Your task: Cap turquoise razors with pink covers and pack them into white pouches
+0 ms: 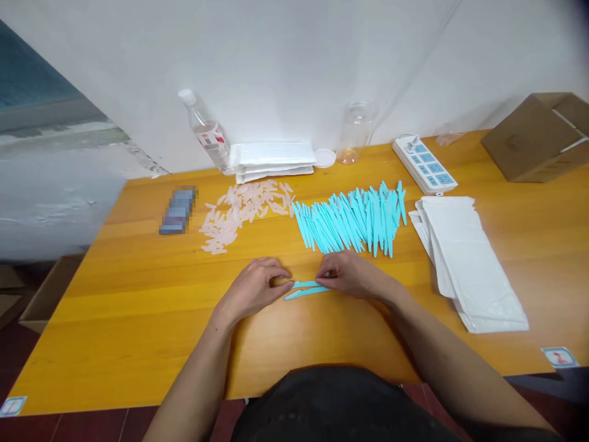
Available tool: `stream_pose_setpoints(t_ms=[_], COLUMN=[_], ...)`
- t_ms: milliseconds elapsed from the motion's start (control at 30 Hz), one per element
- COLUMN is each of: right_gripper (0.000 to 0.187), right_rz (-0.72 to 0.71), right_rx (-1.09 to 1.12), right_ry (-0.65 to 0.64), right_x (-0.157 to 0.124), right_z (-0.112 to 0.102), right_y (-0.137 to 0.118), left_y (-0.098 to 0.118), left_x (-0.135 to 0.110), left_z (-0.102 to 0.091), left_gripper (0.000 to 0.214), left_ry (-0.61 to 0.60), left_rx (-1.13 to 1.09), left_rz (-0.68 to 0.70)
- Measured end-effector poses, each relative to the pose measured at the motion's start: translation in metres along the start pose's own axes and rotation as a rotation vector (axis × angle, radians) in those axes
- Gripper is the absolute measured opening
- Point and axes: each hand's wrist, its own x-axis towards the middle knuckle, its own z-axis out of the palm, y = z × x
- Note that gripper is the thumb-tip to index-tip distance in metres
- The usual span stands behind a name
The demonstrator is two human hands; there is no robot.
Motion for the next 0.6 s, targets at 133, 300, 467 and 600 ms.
stream_pose_setpoints(t_ms=[133,300,467,600], right_gripper=[0.026,0.032,0.033,0.03], right_rz=[0.063,0.213,0.265,0.336], right_rx=[-0.253,-0.406,-0.498,-0.514], right_ry=[0.216,0.561,0.536,0.506], right_x=[0.001,0.012,0.024,0.03], right_z=[-0.018,-0.028,-0.024,-0.024], right_y=[0.008,0.031,0.041,0.034], left_y=[0.002,0.006,0.009,-0.003], left_x=[0.002,0.005,0.003,0.002], left_z=[0.007,0.01,0.011,0.002], left_gripper=[0.041,0.02,0.019,0.032], left_ry=[-0.026,-0.089,-0.089,-0.016], left_rx=[0.0,0.026,-0.013,-0.13], left_rz=[0.096,0.171,0.182,0.123])
